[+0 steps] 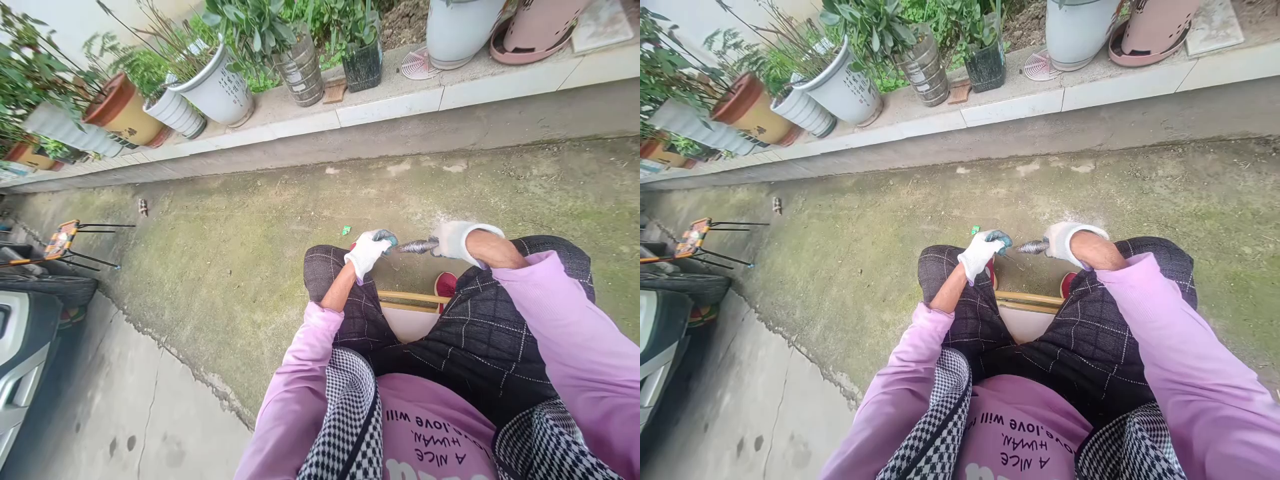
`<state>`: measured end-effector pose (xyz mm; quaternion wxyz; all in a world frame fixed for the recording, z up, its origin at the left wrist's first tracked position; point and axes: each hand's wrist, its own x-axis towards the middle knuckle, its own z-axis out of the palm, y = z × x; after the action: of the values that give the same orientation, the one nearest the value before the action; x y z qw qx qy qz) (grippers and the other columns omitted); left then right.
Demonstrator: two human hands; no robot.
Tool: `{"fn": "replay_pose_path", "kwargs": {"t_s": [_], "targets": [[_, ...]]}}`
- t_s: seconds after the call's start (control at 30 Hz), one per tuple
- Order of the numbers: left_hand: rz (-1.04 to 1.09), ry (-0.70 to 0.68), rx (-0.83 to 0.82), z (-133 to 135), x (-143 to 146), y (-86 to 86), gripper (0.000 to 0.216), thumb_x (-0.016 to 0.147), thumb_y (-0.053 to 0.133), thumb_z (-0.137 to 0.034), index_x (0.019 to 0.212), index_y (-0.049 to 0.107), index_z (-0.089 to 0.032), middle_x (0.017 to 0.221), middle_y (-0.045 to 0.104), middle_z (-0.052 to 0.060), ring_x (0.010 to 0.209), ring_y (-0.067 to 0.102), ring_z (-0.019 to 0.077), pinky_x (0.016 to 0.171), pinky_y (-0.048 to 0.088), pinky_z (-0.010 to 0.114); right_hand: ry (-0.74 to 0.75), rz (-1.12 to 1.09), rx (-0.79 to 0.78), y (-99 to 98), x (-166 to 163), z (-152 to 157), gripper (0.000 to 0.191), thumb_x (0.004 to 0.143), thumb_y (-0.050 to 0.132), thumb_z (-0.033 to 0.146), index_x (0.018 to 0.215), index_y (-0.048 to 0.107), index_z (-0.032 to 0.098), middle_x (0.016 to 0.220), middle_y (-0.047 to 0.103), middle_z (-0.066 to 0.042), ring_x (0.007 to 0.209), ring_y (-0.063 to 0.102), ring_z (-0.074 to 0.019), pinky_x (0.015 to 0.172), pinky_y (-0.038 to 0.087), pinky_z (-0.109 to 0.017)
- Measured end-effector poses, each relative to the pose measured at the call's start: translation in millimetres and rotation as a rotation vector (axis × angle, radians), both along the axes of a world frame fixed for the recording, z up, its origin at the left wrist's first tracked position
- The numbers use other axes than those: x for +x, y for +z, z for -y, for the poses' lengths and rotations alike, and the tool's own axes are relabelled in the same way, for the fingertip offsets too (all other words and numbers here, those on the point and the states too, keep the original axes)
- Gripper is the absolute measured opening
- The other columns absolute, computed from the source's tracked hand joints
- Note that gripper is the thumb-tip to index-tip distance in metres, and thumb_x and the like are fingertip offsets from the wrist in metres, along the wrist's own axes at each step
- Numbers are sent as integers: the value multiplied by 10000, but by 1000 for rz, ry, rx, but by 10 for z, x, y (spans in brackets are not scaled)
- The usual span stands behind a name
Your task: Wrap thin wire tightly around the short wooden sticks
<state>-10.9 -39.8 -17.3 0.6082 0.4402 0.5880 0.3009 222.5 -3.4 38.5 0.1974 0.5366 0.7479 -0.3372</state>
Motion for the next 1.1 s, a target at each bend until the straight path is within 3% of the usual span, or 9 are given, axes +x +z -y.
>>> {"fn": "replay_pose_path", "kwargs": {"t_s": [0.1, 0.2, 0.33, 0.47, 0.6, 0.77, 0.9, 1.0, 1.1], "targets": [[79, -61, -15, 27, 26, -30, 144, 808, 792, -275, 845, 799, -136, 755, 740, 0, 675, 618, 115, 743, 485, 278, -40, 69, 93, -10, 41, -122, 388, 929, 717, 480, 1116, 878, 180, 833, 810, -161, 758, 768, -305, 650, 483, -368], [162, -121, -10, 33, 14, -40, 222, 837, 817, -314, 948, 830, -121, 799, 781, 44, 732, 694, 150, 812, 524, 305, -143, -14, 166, 43, 87, -155, 341, 981, 677, 433, 1167, 853, 208, 892, 813, -120, 836, 779, -291, 700, 519, -342], [277, -142, 11, 23, -10, -71, 330, 815, 914, -395, 970, 834, -115, 929, 832, 104, 853, 768, 204, 943, 576, 378, -450, -407, 4, 136, 78, -68, 189, 969, 767, 401, 998, 765, 213, 688, 656, -13, 585, 614, -180, 535, 489, -283], [325, -110, 11, 9, -1, -151, 329, 743, 953, -387, 893, 820, -126, 971, 841, 101, 857, 758, 199, 960, 585, 384, -654, -780, -176, 204, 119, -6, 253, 905, 882, 407, 961, 737, 206, 709, 614, 7, 539, 523, -123, 451, 456, -251], [199, -61, 54, -27, -7, -198, 221, 759, 909, -331, 805, 784, -155, 883, 819, 59, 886, 718, 189, 954, 572, 346, -505, -841, -362, 245, 231, 4, 489, 731, 975, 565, 991, 778, 200, 674, 616, 21, 502, 518, -122, 443, 443, -267], [108, -49, 43, -58, -74, -121, 169, 765, 866, -292, 796, 768, -158, 830, 780, 37, 823, 673, 167, 846, 559, 309, -87, -555, -446, 254, 256, 80, 403, 714, 898, 579, 819, 762, 214, 637, 619, 25, 523, 543, -122, 514, 404, -261], [12, -64, 49, -1, -79, -47, 134, 782, 795, -274, 829, 782, -150, 830, 746, -3, 809, 626, 131, 817, 510, 274, 35, -193, -224, 123, 146, 103, 295, 789, 840, 517, 854, 813, 230, 603, 643, 2, 565, 616, -184, 563, 419, -296], [-38, -98, 20, 52, -33, -44, 122, 799, 785, -269, 830, 790, -152, 765, 703, -22, 776, 604, 128, 781, 501, 269, 0, -51, -22, -4, 76, 18, 320, 821, 836, 518, 938, 864, 221, 652, 713, -65, 664, 697, -256, 618, 448, -342], [57, -84, -41, 64, 18, -74, 181, 805, 812, -287, 911, 821, -140, 792, 737, -2, 724, 610, 120, 751, 525, 274, -45, 3, 65, -49, 67, -102, 339, 875, 785, 484, 1066, 881, 221, 771, 780, -111, 782, 751, -300, 676, 476, -360]]}}
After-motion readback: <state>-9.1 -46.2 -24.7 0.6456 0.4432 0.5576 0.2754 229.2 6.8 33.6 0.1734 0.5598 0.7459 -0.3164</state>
